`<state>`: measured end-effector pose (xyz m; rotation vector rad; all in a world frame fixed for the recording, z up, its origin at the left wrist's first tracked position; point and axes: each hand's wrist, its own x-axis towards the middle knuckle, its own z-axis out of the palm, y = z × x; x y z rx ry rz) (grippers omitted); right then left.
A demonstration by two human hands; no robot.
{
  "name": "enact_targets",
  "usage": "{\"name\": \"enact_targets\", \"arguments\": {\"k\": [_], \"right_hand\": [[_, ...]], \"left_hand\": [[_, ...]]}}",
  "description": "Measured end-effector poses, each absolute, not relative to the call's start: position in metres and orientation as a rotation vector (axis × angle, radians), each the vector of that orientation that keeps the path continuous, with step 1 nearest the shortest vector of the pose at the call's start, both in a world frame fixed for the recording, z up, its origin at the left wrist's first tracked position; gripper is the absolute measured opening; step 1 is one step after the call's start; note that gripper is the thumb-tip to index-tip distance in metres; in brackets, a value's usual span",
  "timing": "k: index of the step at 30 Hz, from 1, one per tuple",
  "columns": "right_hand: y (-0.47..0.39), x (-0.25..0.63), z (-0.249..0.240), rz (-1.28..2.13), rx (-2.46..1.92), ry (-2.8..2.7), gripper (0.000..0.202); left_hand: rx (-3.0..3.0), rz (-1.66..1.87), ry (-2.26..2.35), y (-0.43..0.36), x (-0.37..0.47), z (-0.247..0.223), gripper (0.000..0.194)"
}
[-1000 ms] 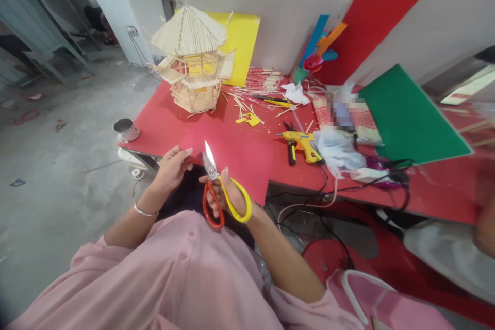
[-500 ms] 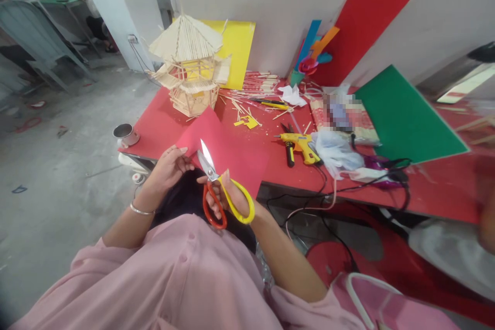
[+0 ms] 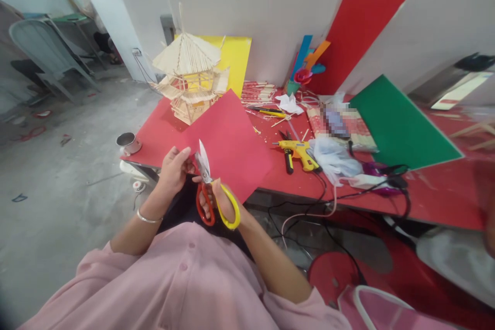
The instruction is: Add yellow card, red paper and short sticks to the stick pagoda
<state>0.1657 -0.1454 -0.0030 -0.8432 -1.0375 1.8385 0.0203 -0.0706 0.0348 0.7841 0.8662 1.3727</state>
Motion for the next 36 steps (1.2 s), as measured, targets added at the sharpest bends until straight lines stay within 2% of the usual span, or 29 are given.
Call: {"name": "enact_targets", "arguments": {"k": [5, 13, 17, 23, 29, 36], "right_hand": [[-0.150, 0.156, -0.008, 1.742, -0.888, -1.089, 0.096], [-0.156, 0.160, 0.001, 1.742, -0.929, -1.130, 0.100], [-0.158, 0.158, 0.009, 1.676, -1.007, -1.168, 0.102], [-0.157, 0.160, 0.015, 1.842, -0.889, -1.018, 0.101], [-0.155, 0.160, 0.012, 1.766, -0.846, -1.024, 0.098], [-0.151, 0.165, 0.009, 1.730, -0.899, -1.107, 0.099]], "left_hand": [[0.841, 1.461, 0.950, -0.072, 0.028, 0.039, 0.048], [0.966, 1.476, 0.922, -0.063, 0.024, 0.041, 0.036], [0.958, 1.475, 0.845, -0.061, 0.025, 0.043, 0.037], [0.847, 1.432, 0.836, -0.062, 0.023, 0.049, 0.040], [0.828, 1.366, 0.855, -0.066, 0.023, 0.054, 0.034], [0.859, 1.357, 0.820, -0.067, 0.020, 0.051, 0.036]]}}
